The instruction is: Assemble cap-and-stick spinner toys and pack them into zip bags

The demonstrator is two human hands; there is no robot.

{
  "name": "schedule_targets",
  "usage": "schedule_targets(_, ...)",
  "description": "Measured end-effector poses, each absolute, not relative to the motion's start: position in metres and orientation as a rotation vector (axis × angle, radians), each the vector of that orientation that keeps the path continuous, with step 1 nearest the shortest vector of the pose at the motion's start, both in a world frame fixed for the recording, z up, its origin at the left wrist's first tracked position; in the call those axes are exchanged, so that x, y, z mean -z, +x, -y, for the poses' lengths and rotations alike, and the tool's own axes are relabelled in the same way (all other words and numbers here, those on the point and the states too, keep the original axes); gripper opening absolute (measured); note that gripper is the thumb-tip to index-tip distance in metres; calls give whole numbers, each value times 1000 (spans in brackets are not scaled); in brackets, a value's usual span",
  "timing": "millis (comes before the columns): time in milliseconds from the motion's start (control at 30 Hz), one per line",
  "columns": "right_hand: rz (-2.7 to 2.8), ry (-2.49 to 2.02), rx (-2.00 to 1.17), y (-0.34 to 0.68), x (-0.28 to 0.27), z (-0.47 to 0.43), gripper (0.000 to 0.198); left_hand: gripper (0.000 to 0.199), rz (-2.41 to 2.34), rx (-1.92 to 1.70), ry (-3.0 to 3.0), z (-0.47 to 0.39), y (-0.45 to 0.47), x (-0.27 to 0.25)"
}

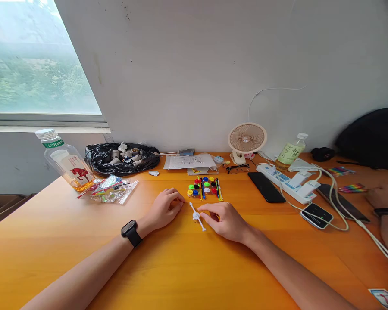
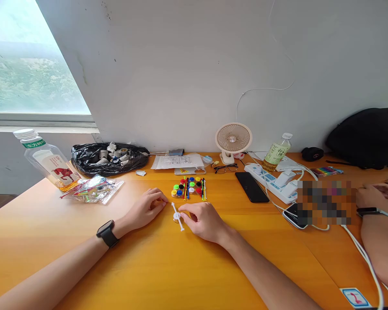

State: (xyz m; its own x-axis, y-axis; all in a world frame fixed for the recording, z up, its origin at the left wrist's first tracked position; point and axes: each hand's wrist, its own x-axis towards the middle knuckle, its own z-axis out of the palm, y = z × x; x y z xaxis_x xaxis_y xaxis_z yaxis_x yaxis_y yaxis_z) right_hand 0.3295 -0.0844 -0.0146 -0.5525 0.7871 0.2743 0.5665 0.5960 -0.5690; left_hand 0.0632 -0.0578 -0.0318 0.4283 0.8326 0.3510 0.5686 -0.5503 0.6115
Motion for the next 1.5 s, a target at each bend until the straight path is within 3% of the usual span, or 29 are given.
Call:
schedule_targets(400,2305,-1092,-511,329,20,86,18,20,-1153,-889,2308,58,65,31)
schedule_targets(633,2327,-994,-417,324,20,88,20,32,-1105,-849,2320,63,67,26)
schedule_targets(833,2279,-948,-645,319,18,88,8,33,-1114,-811,2348,66,68,25)
schedule_targets(1233,2018,-1280,-1174,367,-2,55,38,27,-1093,-832,2354,66,68,23)
schedule_targets(1500,2277,-1350,-977,413,-21,40,40,26,-1090,-830,2364,66,67,24)
